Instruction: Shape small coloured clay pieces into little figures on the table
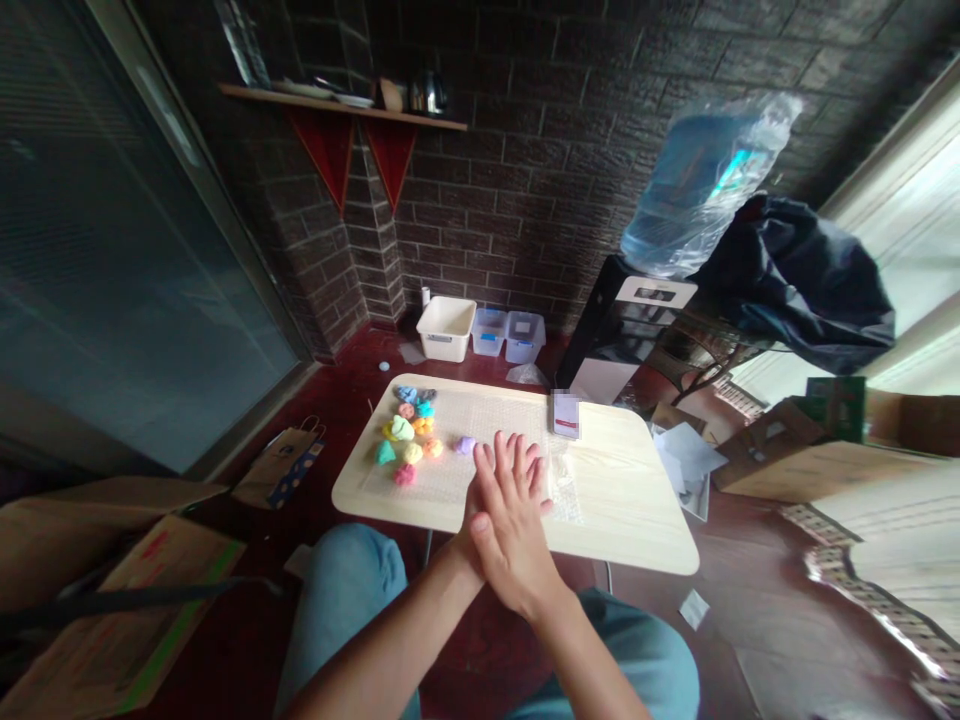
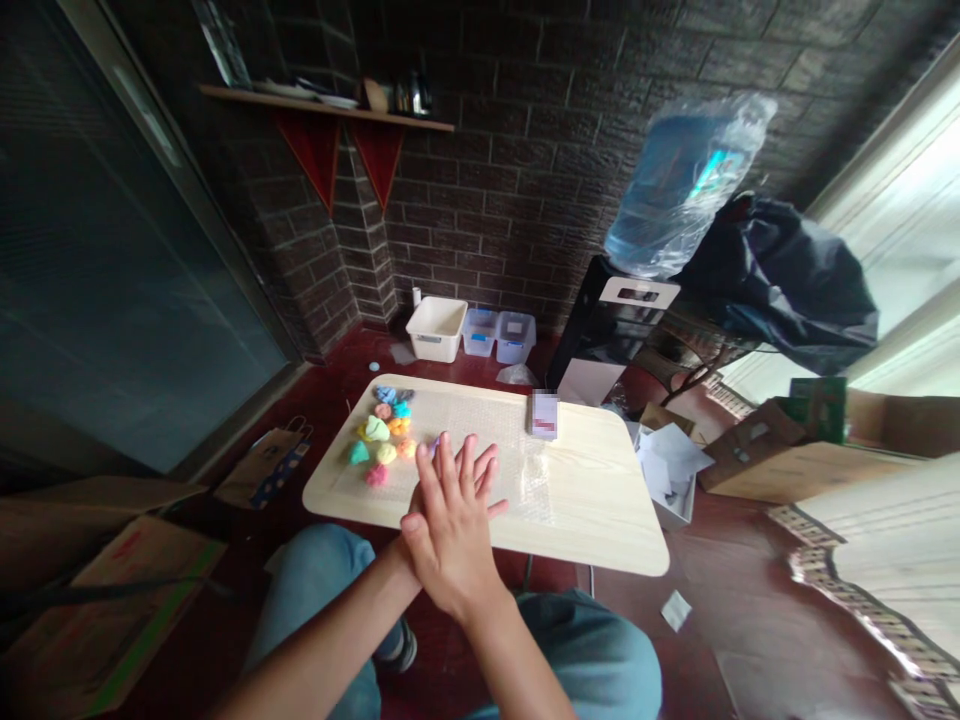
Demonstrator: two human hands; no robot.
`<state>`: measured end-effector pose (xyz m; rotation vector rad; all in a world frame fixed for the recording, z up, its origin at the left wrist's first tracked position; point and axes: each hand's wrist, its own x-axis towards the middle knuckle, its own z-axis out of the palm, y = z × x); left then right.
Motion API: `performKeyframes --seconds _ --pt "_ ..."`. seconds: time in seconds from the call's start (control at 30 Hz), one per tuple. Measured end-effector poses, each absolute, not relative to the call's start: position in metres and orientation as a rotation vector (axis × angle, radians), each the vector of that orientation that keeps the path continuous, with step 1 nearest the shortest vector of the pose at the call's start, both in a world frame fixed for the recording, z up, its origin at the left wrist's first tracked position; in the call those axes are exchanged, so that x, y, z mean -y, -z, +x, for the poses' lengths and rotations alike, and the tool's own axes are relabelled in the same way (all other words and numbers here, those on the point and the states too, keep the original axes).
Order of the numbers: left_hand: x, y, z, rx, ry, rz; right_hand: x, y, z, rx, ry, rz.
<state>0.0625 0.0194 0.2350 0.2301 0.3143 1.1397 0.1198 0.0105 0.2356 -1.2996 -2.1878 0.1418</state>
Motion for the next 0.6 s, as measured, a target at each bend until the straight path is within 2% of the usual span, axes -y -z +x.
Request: performKeyframes --seconds 0.1,0.27,0.43,0.6 --pt "-0.018 -0.237 0.064 -0.306 -1.177 0.232 -0.014 -0.238 0.120 2.154 -0.126 -1.316" --pt "-0.023 -0.247 0.057 -0.274 -1.047 0.236 -0.019 -0.238 0.126 2.125 -0.151 -1.341" --pt "-0.020 -0.245 0.060 -0.313 -1.188 0.224 -0.014 -0.246 0.116 2.215 -0.172 -1.223" --pt "-0.019 -0.255 0.053 -0.282 -1.017 0.231 -0.019 -0.249 0.122 2.156 -0.126 -1.288"
